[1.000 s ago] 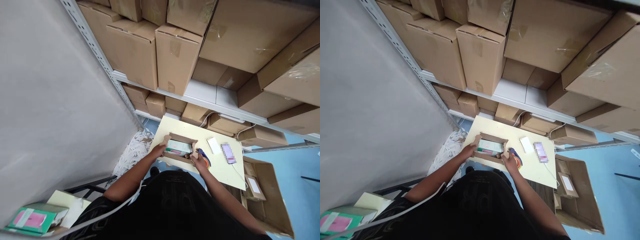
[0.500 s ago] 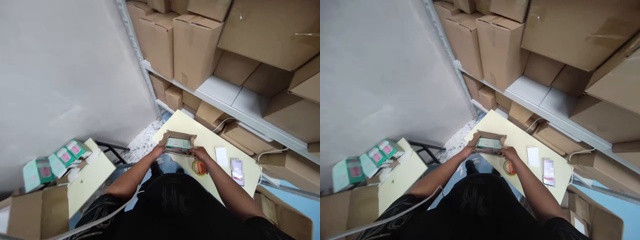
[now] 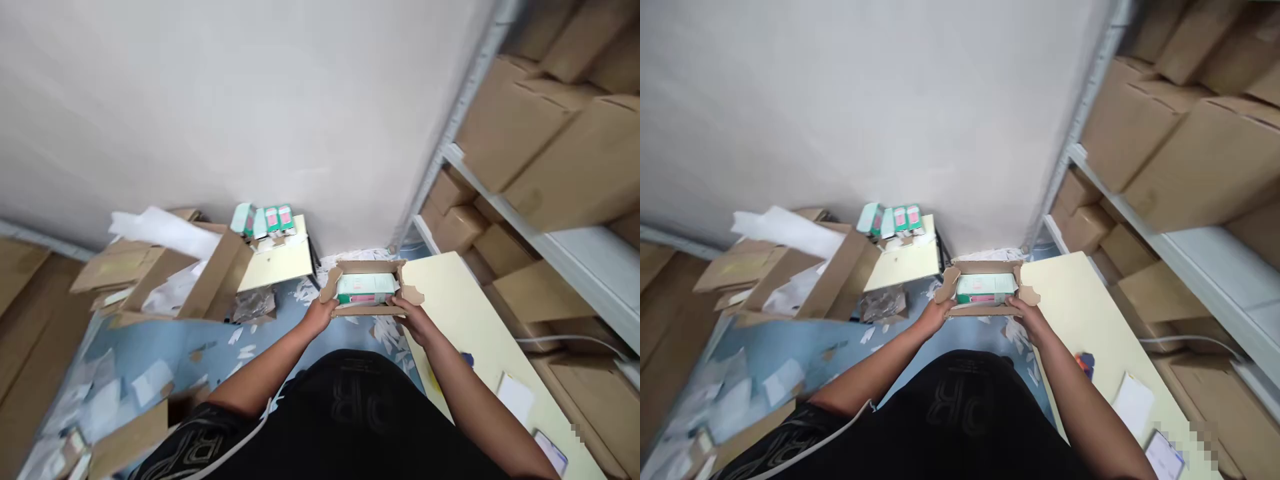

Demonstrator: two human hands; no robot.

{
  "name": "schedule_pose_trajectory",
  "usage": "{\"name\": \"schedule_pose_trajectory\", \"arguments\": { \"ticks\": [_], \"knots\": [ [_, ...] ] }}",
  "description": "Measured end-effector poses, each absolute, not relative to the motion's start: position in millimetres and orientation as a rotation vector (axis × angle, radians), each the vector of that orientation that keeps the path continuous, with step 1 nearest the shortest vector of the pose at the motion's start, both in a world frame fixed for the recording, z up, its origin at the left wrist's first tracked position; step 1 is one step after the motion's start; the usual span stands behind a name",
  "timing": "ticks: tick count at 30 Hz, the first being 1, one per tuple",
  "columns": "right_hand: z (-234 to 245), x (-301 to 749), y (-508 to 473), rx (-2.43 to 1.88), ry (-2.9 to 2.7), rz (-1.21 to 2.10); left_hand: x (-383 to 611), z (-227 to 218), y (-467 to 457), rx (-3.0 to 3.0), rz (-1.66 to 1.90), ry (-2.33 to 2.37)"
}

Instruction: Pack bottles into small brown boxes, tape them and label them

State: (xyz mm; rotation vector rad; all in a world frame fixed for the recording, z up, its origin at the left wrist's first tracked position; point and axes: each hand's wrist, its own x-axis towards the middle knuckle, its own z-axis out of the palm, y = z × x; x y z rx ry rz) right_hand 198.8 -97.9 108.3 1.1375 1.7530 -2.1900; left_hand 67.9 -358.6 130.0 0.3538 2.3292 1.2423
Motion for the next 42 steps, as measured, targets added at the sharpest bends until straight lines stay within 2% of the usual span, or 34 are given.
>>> {"name": "schedule_pose_trajectory", "arguments": {
  "ticks": [7,10,14,18,21,25,30,37,39,42],
  "knots": [
    [112,132,-220,0.837,2.084,-1.875,87,143,-525,0.009,1.263,2.407],
    [105,110,-282,0.672,2.25,-1.738,90,152,-597,0.041,1.33,2.425],
    [96,95,-353,0.721,2.262,-1.738,93,166,-684,0.213,1.463,2.35],
    [91,89,-393,0.61,2.276,-1.747,90,181,-754,0.394,1.599,2.246],
    [88,82,-401,0.438,2.486,-1.526,73,190,-791,0.266,1.624,2.366],
    [81,65,-404,0.333,2.597,-1.363,28,198,-818,0.002,1.601,2.587],
    [84,35,-415,0.457,2.475,-1.519,-55,200,-826,-0.113,1.448,2.739],
    [83,-16,-414,0.659,2.218,-1.777,-177,159,-799,-0.499,1.498,2.442],
    [78,-29,-408,0.681,2.146,-1.82,-203,148,-789,-0.591,1.4,2.479],
    [72,-45,-396,0.603,2.157,-1.806,-237,143,-781,-0.586,1.107,2.864]
  ]
}}
